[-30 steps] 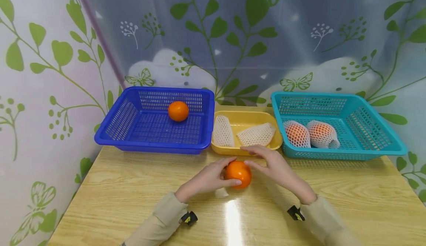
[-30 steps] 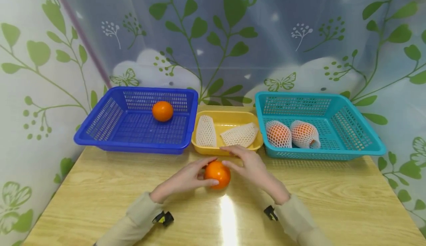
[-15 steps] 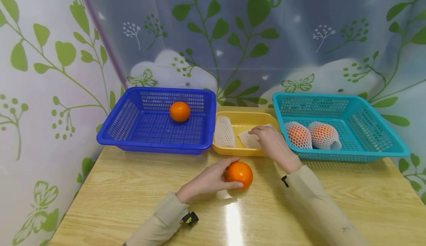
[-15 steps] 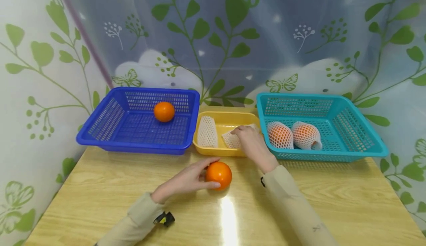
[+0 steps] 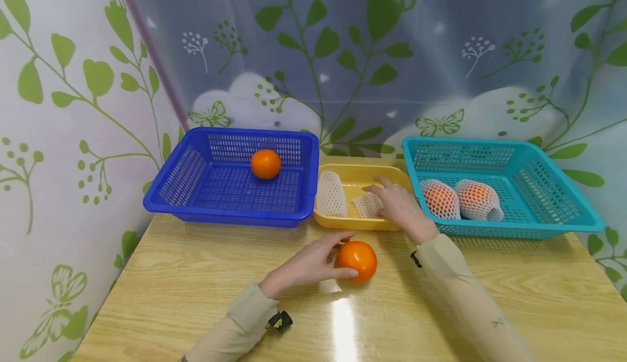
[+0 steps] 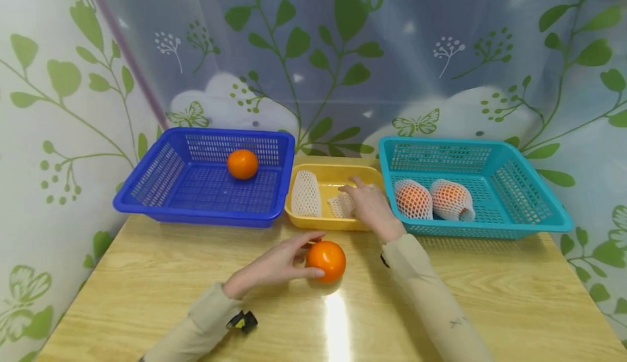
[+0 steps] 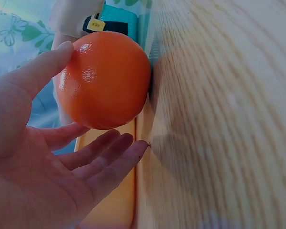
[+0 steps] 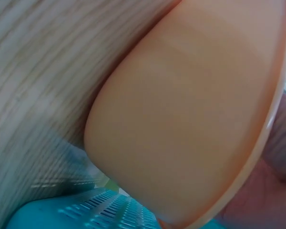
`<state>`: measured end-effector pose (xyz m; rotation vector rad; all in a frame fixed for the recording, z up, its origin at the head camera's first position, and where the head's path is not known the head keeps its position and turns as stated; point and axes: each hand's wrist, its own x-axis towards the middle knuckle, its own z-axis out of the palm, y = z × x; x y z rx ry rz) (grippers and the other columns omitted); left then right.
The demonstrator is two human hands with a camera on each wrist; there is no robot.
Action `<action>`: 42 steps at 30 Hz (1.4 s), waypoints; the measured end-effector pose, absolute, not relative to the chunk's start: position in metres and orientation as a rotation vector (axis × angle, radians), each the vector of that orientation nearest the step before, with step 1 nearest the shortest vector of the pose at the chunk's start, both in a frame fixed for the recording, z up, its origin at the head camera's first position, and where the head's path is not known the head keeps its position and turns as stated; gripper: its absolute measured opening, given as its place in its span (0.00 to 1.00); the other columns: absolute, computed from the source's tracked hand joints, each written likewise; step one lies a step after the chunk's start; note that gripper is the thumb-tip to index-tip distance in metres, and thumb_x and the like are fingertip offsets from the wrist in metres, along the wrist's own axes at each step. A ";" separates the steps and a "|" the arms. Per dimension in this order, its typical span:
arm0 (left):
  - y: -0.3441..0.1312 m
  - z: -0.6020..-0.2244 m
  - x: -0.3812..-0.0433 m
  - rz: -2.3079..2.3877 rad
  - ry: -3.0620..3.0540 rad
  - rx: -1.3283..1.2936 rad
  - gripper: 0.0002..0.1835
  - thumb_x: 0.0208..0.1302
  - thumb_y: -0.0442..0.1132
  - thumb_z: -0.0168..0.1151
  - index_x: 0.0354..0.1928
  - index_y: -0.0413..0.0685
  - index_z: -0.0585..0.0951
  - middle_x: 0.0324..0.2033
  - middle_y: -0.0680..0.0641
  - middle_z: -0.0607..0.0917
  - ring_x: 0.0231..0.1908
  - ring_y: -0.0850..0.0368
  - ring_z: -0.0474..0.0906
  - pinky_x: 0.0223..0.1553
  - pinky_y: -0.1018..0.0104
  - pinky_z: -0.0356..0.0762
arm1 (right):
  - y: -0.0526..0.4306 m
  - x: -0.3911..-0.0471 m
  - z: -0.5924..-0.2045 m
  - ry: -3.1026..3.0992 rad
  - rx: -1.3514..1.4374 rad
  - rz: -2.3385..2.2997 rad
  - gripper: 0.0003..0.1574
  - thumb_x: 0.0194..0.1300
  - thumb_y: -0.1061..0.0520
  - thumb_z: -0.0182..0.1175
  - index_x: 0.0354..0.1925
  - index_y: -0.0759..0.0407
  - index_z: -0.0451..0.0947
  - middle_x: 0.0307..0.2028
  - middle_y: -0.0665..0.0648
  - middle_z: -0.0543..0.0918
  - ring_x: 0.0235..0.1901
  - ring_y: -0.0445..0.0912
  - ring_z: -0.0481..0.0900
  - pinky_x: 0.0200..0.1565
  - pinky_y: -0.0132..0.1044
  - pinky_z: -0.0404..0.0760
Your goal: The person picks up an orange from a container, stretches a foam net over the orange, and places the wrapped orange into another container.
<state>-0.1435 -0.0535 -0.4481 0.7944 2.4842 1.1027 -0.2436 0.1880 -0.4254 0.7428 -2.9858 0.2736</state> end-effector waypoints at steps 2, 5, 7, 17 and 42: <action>-0.054 -0.448 -0.143 1.101 2.485 0.799 0.43 0.63 0.58 0.70 0.76 0.53 0.65 0.65 0.49 0.79 0.57 0.55 0.78 0.50 0.70 0.77 | 0.188 -0.245 -0.425 -3.008 0.746 0.265 0.34 0.57 0.66 0.73 0.62 0.61 0.79 0.63 0.68 0.78 0.54 0.65 0.82 0.58 0.60 0.81; -0.054 -0.447 -0.143 1.097 2.484 0.807 0.42 0.63 0.57 0.70 0.75 0.54 0.66 0.66 0.49 0.79 0.59 0.54 0.78 0.50 0.70 0.77 | 0.187 -0.249 -0.426 -3.037 0.733 0.240 0.23 0.61 0.67 0.68 0.55 0.61 0.83 0.52 0.65 0.86 0.49 0.61 0.83 0.56 0.57 0.81; -0.054 -0.446 -0.143 1.098 2.477 0.808 0.42 0.63 0.57 0.70 0.75 0.54 0.66 0.67 0.49 0.78 0.60 0.54 0.78 0.52 0.70 0.78 | 0.187 -0.251 -0.426 -3.034 0.716 0.241 0.14 0.62 0.66 0.66 0.48 0.61 0.86 0.44 0.63 0.88 0.42 0.58 0.84 0.51 0.54 0.83; -0.054 -0.442 -0.143 1.131 2.468 0.804 0.40 0.65 0.56 0.69 0.75 0.53 0.66 0.69 0.48 0.76 0.64 0.52 0.78 0.57 0.62 0.81 | 0.183 -0.240 -0.419 -2.676 0.590 0.495 0.10 0.66 0.58 0.69 0.45 0.60 0.84 0.40 0.63 0.87 0.32 0.56 0.86 0.34 0.49 0.85; -0.034 -0.409 -0.164 2.055 2.054 0.256 0.28 0.84 0.51 0.37 0.63 0.33 0.74 0.57 0.32 0.80 0.58 0.39 0.81 0.57 0.52 0.84 | 0.166 -0.176 -0.372 -2.262 0.587 1.493 0.13 0.76 0.66 0.52 0.54 0.69 0.78 0.43 0.68 0.85 0.33 0.31 0.82 0.38 0.23 0.84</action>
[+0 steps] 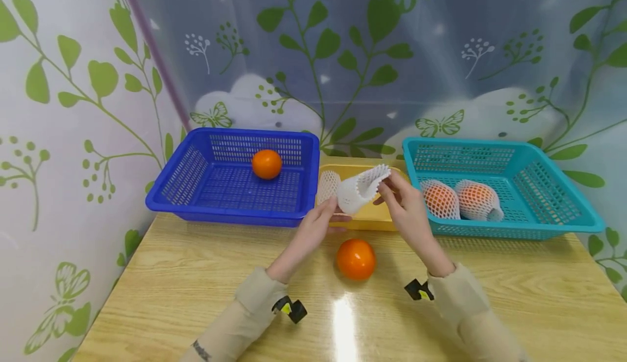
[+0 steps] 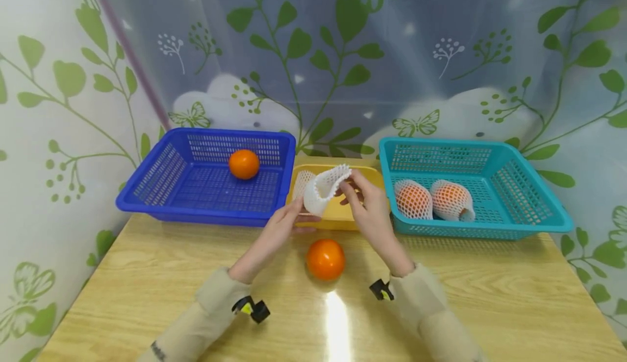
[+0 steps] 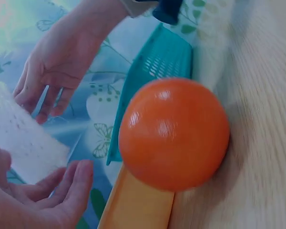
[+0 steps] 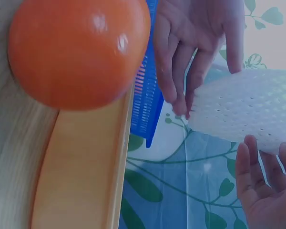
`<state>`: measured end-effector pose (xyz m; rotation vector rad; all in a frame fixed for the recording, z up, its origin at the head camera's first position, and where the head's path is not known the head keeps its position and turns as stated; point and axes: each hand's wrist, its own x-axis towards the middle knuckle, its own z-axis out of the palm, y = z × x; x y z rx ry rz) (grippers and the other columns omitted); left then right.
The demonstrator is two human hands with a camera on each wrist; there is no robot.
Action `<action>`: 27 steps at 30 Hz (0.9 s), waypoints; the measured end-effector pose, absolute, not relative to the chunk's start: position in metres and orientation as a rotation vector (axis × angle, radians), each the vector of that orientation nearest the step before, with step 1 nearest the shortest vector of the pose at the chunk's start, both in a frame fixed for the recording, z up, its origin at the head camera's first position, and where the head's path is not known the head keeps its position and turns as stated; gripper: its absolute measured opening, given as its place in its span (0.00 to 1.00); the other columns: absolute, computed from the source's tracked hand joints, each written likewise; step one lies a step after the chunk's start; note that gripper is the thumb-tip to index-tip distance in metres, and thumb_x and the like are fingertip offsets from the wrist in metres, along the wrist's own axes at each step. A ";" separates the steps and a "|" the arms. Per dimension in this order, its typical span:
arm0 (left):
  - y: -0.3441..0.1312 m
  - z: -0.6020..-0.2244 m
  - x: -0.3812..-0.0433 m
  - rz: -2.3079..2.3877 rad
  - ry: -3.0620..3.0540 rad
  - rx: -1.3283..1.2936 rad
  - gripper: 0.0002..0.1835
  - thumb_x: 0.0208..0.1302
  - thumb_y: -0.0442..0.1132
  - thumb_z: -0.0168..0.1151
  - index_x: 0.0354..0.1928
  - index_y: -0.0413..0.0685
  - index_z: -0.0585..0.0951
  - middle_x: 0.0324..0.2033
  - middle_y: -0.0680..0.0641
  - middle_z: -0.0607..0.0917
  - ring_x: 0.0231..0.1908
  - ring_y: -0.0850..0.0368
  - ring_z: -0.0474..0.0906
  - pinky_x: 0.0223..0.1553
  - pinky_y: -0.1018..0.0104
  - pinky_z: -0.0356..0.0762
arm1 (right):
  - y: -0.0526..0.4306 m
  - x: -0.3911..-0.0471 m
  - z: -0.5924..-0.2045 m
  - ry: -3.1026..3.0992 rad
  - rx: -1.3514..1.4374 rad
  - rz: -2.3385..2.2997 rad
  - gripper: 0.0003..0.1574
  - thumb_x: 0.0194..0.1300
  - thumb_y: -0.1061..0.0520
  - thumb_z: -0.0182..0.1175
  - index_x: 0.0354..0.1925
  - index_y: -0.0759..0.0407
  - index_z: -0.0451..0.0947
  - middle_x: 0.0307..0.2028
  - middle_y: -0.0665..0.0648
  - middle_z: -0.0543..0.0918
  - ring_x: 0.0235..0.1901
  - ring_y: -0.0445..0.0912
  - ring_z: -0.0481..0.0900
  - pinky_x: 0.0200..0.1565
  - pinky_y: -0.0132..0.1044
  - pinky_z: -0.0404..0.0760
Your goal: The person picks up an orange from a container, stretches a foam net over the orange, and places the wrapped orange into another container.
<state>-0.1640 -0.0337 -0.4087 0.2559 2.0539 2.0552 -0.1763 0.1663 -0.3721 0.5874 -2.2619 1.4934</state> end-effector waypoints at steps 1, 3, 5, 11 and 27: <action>-0.033 -0.409 -0.165 2.078 2.033 0.225 0.30 0.83 0.53 0.37 0.63 0.33 0.74 0.57 0.32 0.81 0.57 0.41 0.82 0.57 0.52 0.84 | 0.166 -0.175 -0.372 -2.257 0.593 1.493 0.13 0.76 0.66 0.51 0.54 0.69 0.78 0.42 0.68 0.85 0.33 0.32 0.82 0.38 0.24 0.84; -0.032 -0.409 -0.166 2.132 1.996 0.159 0.31 0.83 0.54 0.37 0.62 0.33 0.75 0.55 0.33 0.81 0.55 0.44 0.82 0.57 0.51 0.84 | 0.165 -0.173 -0.374 -2.244 0.604 1.505 0.13 0.77 0.66 0.51 0.53 0.69 0.78 0.40 0.68 0.85 0.33 0.32 0.82 0.38 0.24 0.85; -0.031 -0.410 -0.167 2.195 1.980 0.112 0.31 0.83 0.55 0.38 0.60 0.32 0.76 0.53 0.35 0.82 0.52 0.49 0.83 0.58 0.51 0.84 | 0.165 -0.172 -0.375 -2.238 0.611 1.525 0.14 0.77 0.66 0.51 0.54 0.68 0.78 0.43 0.67 0.85 0.33 0.32 0.81 0.37 0.25 0.84; -0.028 -0.412 -0.167 2.335 1.941 0.047 0.22 0.80 0.49 0.50 0.52 0.35 0.80 0.44 0.49 0.83 0.46 0.63 0.80 0.60 0.57 0.81 | 0.166 -0.168 -0.381 -2.257 0.639 1.579 0.18 0.77 0.66 0.50 0.60 0.62 0.78 0.51 0.66 0.85 0.32 0.31 0.75 0.32 0.23 0.77; -0.023 -0.407 -0.163 2.520 1.433 0.162 0.12 0.81 0.42 0.46 0.57 0.44 0.72 0.43 0.55 0.81 0.42 0.65 0.80 0.42 0.74 0.82 | 0.161 -0.161 -0.392 -2.480 0.504 1.841 0.25 0.83 0.54 0.41 0.69 0.64 0.69 0.60 0.67 0.78 0.46 0.30 0.80 0.54 0.38 0.85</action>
